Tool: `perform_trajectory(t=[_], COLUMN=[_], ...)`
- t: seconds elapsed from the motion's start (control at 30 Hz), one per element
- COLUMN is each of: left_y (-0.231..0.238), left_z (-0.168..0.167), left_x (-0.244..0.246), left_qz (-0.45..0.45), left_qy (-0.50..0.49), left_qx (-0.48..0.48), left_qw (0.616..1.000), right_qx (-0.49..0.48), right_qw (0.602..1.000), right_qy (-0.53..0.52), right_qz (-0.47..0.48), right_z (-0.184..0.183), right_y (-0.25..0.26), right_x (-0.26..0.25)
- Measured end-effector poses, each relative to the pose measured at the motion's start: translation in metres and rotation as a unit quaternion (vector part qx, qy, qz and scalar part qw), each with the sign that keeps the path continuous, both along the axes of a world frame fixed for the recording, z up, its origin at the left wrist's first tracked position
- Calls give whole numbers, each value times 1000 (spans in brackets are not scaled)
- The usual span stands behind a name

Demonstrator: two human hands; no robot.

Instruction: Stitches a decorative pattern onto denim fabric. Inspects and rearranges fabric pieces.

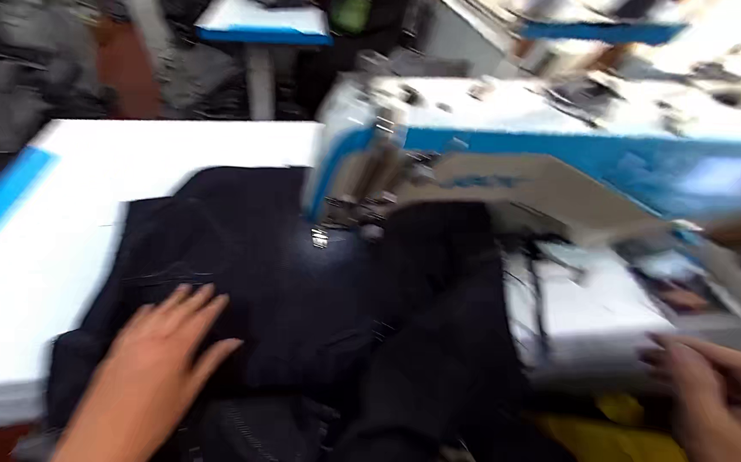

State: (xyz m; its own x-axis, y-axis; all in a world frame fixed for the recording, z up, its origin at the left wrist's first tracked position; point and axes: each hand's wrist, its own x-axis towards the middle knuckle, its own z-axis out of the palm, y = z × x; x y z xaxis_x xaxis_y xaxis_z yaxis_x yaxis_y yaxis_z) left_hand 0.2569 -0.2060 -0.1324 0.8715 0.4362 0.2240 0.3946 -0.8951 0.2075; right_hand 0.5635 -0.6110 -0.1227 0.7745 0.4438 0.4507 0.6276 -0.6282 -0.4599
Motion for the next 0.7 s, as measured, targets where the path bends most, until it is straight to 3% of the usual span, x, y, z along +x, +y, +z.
perform_trajectory(t=[0.07, 0.13, 0.23, 0.3, 0.47, 0.7], left_y=[-9, -23, -37, -45, -57, -56], left_z=[25, 41, 44, 45, 47, 42], left_x=[0, 10, 26, 34, 36, 29], left_qz=[-75, -139, -225, -261, -307, -301], left_qy=[-15, -15, 2, 21, 38, 93], left_qx=[-65, -106, -97, -86, -105, -118], left_qw=[995, 985, 969, 961, 945, 942], right_qx=[-58, -112, -178, -207, -229, -196], right_qw=[992, 970, 920, 907, 915, 928], right_qy=[62, 186, 330, 339, 306, 308], right_qz=[-90, -112, -114, -141, -129, -65], right_z=[-44, -95, -161, -186, -191, -192], right_y=[-52, -81, -88, -84, -92, -112], right_x=[-8, -29, -64, -79, -76, -65])
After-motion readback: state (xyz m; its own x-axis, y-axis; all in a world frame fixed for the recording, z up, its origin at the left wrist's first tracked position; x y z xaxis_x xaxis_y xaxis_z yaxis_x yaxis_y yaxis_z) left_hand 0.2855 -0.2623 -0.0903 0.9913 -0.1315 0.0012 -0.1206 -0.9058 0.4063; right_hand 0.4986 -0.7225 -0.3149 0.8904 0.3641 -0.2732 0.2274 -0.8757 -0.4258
